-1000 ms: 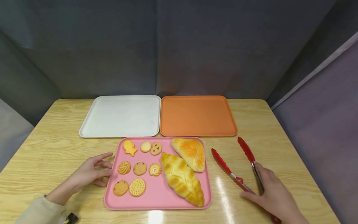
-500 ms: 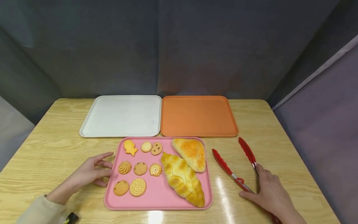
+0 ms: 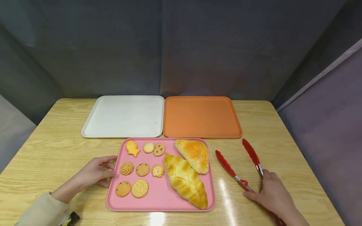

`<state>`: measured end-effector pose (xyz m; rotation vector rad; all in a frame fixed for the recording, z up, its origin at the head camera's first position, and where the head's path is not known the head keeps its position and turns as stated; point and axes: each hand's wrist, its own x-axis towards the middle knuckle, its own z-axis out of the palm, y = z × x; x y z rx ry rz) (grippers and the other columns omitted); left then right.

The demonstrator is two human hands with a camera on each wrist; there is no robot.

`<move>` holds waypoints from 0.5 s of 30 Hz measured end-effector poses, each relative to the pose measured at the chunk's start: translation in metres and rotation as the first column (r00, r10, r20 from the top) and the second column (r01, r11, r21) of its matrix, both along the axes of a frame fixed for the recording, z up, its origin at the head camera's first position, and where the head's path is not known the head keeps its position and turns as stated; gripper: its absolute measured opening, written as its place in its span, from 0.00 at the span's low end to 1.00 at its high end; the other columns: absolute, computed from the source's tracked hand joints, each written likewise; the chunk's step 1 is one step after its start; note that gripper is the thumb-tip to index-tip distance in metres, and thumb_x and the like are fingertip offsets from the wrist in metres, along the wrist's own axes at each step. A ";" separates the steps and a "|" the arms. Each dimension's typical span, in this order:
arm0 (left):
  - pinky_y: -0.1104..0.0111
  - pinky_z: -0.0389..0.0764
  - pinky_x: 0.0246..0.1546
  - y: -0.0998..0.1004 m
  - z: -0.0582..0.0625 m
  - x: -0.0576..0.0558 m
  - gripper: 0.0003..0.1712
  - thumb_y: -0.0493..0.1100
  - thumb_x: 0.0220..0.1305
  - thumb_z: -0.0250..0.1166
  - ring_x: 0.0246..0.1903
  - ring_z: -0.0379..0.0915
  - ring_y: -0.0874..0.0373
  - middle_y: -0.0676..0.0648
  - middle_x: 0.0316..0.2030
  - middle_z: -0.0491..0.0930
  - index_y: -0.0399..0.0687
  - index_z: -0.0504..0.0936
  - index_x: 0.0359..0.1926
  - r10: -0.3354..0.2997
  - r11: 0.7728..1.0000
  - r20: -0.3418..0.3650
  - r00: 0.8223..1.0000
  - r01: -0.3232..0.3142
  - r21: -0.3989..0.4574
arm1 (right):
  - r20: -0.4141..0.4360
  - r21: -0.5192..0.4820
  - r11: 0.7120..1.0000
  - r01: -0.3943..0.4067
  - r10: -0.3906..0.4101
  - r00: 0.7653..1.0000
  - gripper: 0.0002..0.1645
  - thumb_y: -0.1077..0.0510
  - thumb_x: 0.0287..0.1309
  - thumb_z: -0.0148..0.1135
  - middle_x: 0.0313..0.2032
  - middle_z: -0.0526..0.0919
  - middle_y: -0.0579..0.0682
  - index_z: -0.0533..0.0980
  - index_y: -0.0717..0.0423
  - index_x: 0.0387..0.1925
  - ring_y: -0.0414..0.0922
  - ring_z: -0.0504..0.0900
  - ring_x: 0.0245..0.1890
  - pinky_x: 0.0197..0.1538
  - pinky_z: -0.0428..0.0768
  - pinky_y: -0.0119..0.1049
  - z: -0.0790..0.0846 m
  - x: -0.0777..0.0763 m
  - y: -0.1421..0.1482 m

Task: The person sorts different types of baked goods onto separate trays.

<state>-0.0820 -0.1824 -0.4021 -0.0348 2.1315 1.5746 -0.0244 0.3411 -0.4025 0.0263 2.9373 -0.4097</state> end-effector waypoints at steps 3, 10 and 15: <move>0.57 0.83 0.21 0.001 0.000 -0.001 0.37 0.26 0.54 0.59 0.24 0.76 0.52 0.38 0.36 0.71 0.26 0.54 0.64 -0.002 1.000 -0.014 1.000 0.002 -0.004 | -0.004 -0.012 1.000 0.006 -0.006 1.000 0.66 0.32 0.31 0.70 0.42 0.67 0.76 0.57 0.84 0.52 0.67 0.71 0.40 0.39 0.74 0.60 0.000 0.000 0.000; 0.58 0.84 0.21 0.004 0.001 -0.002 0.36 0.25 0.53 0.58 0.22 0.76 0.53 0.38 0.34 0.70 0.26 0.56 0.64 0.011 1.000 -0.023 1.000 -0.012 -0.024 | -0.032 -0.030 0.999 0.025 -0.026 0.999 0.61 0.35 0.34 0.70 0.43 0.66 0.76 0.59 0.82 0.53 0.68 0.71 0.39 0.37 0.75 0.60 0.001 0.001 0.003; 0.58 0.83 0.21 0.004 0.001 -0.001 0.36 0.26 0.54 0.59 0.22 0.76 0.53 0.38 0.34 0.70 0.26 0.55 0.64 0.010 1.000 -0.021 1.000 -0.011 -0.026 | -0.103 -0.063 0.998 0.000 -0.006 0.995 0.55 0.40 0.35 0.72 0.41 0.69 0.72 0.62 0.79 0.53 0.61 0.73 0.33 0.31 0.77 0.54 0.002 0.002 0.005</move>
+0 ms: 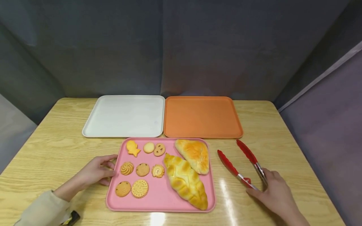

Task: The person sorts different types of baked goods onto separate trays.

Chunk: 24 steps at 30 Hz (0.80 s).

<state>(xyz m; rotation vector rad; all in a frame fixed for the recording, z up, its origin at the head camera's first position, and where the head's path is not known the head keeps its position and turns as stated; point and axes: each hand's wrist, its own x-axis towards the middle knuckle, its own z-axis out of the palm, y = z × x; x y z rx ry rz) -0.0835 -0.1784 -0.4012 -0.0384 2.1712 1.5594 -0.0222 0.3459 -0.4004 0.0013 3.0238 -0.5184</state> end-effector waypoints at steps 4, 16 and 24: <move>0.58 0.83 0.21 -0.001 -0.001 -0.001 0.36 0.27 0.55 0.59 0.22 0.76 0.53 0.39 0.34 0.70 0.27 0.56 0.64 -0.001 1.000 0.005 1.000 0.001 -0.005 | -0.091 -0.026 0.999 -0.020 0.018 0.996 0.51 0.44 0.34 0.74 0.40 0.70 0.70 0.66 0.76 0.51 0.60 0.73 0.33 0.29 0.75 0.54 0.002 0.004 0.002; 0.57 0.83 0.21 -0.002 -0.002 -0.001 0.35 0.30 0.58 0.58 0.21 0.75 0.53 0.39 0.34 0.70 0.28 0.55 0.65 -0.018 1.000 0.010 1.000 0.018 -0.010 | -0.286 -0.077 0.990 -0.118 0.091 0.954 0.46 0.55 0.26 0.79 0.42 0.71 0.63 0.69 0.72 0.49 0.60 0.72 0.39 0.34 0.74 0.47 0.009 0.009 0.002; 0.58 0.83 0.21 -0.002 -0.001 -0.001 0.34 0.29 0.58 0.57 0.22 0.76 0.53 0.38 0.33 0.70 0.27 0.55 0.64 -0.018 1.000 0.009 1.000 0.018 -0.008 | -0.325 -0.041 0.985 -0.167 0.145 0.935 0.47 0.55 0.24 0.79 0.43 0.72 0.56 0.70 0.68 0.51 0.55 0.72 0.38 0.34 0.61 0.16 0.015 0.013 -0.005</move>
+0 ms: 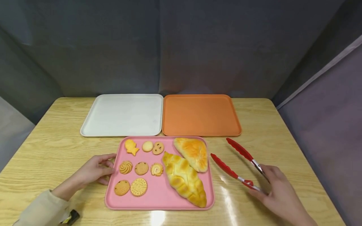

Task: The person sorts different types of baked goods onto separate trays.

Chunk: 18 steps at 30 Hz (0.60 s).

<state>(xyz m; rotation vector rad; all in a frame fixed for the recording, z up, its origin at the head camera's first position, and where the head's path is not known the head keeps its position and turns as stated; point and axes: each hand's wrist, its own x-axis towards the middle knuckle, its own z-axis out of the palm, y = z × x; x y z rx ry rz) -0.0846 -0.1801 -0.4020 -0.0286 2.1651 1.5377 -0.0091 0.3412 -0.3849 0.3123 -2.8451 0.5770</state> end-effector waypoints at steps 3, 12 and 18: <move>0.58 0.83 0.21 0.000 0.000 0.000 0.34 0.29 0.59 0.57 0.22 0.76 0.53 0.38 0.34 0.70 0.27 0.54 0.65 0.004 1.000 -0.001 1.000 -0.004 -0.008 | -0.020 0.004 1.000 -0.016 0.016 1.000 0.48 0.54 0.23 0.80 0.43 0.72 0.53 0.71 0.66 0.51 0.46 0.72 0.37 0.32 0.61 0.14 0.003 0.001 -0.003; 0.58 0.83 0.21 0.000 -0.001 0.000 0.35 0.29 0.59 0.56 0.23 0.75 0.54 0.39 0.33 0.70 0.29 0.53 0.66 0.009 1.000 -0.004 1.000 -0.009 -0.020 | -0.080 0.031 0.997 -0.077 0.079 0.994 0.47 0.56 0.17 0.81 0.40 0.72 0.48 0.73 0.66 0.49 0.35 0.69 0.36 0.33 0.63 0.12 0.008 0.001 -0.008; 0.58 0.83 0.21 0.000 0.000 0.000 0.35 0.29 0.60 0.56 0.23 0.75 0.53 0.39 0.33 0.70 0.29 0.53 0.66 0.005 1.000 -0.005 1.000 -0.005 -0.006 | -0.109 0.051 0.986 -0.157 0.162 0.981 0.47 0.59 0.14 0.80 0.39 0.72 0.46 0.73 0.67 0.48 0.33 0.68 0.36 0.35 0.64 0.13 0.010 -0.004 -0.008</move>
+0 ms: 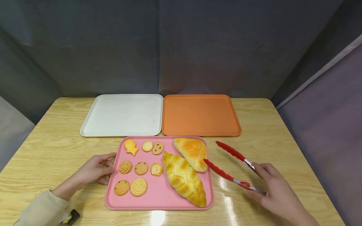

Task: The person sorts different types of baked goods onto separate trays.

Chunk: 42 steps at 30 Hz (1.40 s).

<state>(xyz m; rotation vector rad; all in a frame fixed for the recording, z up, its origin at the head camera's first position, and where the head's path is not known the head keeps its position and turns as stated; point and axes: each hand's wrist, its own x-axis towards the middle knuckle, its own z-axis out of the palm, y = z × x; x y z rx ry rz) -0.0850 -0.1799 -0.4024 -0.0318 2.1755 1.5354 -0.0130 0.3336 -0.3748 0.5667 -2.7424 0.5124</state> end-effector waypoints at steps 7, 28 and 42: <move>0.58 0.84 0.22 0.000 0.000 0.000 0.34 0.30 0.60 0.56 0.23 0.76 0.53 0.38 0.33 0.71 0.29 0.53 0.66 0.001 1.000 0.007 1.000 -0.001 0.012 | 0.030 0.042 0.999 -0.019 0.018 0.999 0.46 0.57 0.18 0.80 0.40 0.72 0.45 0.73 0.67 0.48 0.38 0.70 0.35 0.34 0.65 0.14 0.004 -0.009 -0.003; 0.61 0.83 0.20 0.005 -0.005 -0.003 0.35 0.25 0.56 0.56 0.19 0.73 0.55 0.40 0.30 0.70 0.27 0.54 0.65 -0.003 1.000 -0.042 0.999 0.003 -0.017 | 0.067 0.061 0.997 -0.054 0.050 0.997 0.47 0.55 0.20 0.79 0.41 0.72 0.45 0.73 0.67 0.50 0.41 0.72 0.35 0.35 0.67 0.19 0.009 -0.025 -0.024; 0.61 0.83 0.18 0.007 0.000 -0.001 0.37 0.23 0.53 0.56 0.15 0.72 0.55 0.40 0.29 0.70 0.29 0.56 0.65 0.036 0.997 -0.036 0.999 -0.038 -0.066 | 0.091 0.055 0.996 -0.068 0.063 0.994 0.46 0.54 0.23 0.79 0.41 0.73 0.47 0.73 0.68 0.50 0.43 0.74 0.35 0.32 0.76 0.38 0.011 -0.030 -0.032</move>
